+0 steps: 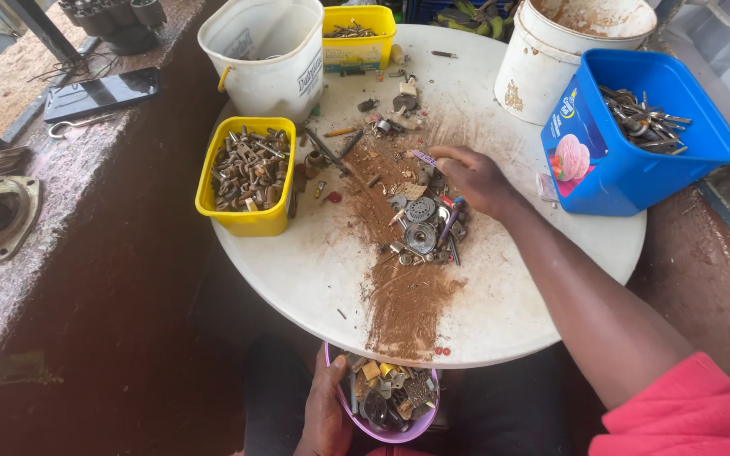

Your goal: Sorting various small metal hardware components like screws, nuts, and bolts into different containers

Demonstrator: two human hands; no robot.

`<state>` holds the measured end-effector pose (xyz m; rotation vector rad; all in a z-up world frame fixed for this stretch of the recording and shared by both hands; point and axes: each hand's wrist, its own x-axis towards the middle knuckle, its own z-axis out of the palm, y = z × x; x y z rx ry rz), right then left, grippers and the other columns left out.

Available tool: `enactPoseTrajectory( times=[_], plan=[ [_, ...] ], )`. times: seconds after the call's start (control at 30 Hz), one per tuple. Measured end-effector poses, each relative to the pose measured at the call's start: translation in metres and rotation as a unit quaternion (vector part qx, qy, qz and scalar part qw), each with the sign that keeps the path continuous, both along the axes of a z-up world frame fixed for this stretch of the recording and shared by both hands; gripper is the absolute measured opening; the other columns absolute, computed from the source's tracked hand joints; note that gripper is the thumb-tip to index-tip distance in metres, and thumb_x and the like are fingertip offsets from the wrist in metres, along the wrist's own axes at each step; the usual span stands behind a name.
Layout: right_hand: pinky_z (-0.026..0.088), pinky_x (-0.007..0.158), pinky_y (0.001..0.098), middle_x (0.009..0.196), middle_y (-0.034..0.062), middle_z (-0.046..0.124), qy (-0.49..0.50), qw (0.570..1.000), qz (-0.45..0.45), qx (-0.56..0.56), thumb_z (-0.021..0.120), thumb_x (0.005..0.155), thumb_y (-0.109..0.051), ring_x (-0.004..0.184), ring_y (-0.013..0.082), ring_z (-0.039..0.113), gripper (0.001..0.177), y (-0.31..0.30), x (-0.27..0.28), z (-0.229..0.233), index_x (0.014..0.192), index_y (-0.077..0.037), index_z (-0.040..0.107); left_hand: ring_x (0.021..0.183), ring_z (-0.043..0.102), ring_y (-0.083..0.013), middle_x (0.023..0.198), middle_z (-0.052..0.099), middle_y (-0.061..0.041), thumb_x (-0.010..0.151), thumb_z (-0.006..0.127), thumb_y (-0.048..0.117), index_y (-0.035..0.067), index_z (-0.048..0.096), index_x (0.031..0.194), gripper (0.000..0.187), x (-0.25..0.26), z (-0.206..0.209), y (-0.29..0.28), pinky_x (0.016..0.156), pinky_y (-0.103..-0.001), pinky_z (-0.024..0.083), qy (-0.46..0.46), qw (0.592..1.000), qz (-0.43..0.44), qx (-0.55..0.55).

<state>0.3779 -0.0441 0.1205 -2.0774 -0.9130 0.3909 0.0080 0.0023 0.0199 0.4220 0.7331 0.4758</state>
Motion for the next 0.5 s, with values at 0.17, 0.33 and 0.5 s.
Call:
enactPoseTrajectory(
  times=[0.17,0.33,0.5],
  plan=[
    [0.039,0.122,0.0424,0.150,0.0116,0.066,0.011,0.991,0.096,0.096,0.048,0.106,-0.032,0.146,0.0259,0.056,0.044,0.021,0.010,-0.042,0.137,-0.013,0.072,0.126,0.064,-0.0456,0.144,0.066,-0.031,0.082,0.056,0.016,0.004,0.051,0.159,0.079,-0.003,0.003,-0.002,0.105,-0.057,0.050,-0.009,1.000,0.002,-0.008],
    [0.041,0.121,0.0418,0.148,0.0110,0.069,0.043,0.985,0.134,0.104,0.046,0.108,-0.034,0.145,0.0251,0.058,0.045,0.013,-0.007,-0.043,0.136,-0.012,0.073,0.122,0.065,-0.0454,0.142,0.065,-0.032,0.078,0.062,0.020,0.005,0.048,0.158,0.083,-0.004,-0.004,0.000,0.102,-0.058,0.052,-0.036,0.999,-0.006,-0.007],
    [0.046,0.121,0.0361,0.143,0.0165,0.071,0.265,0.929,0.184,0.182,0.045,0.105,-0.042,0.137,0.0245,0.066,0.055,-0.009,-0.038,-0.023,0.137,-0.002,0.068,0.123,0.065,-0.0408,0.143,0.066,-0.029,0.081,0.061,0.021,0.007,0.047,0.161,0.083,-0.006,0.000,-0.001,0.104,-0.053,0.052,-0.019,1.000,-0.019,0.008]
  ],
)
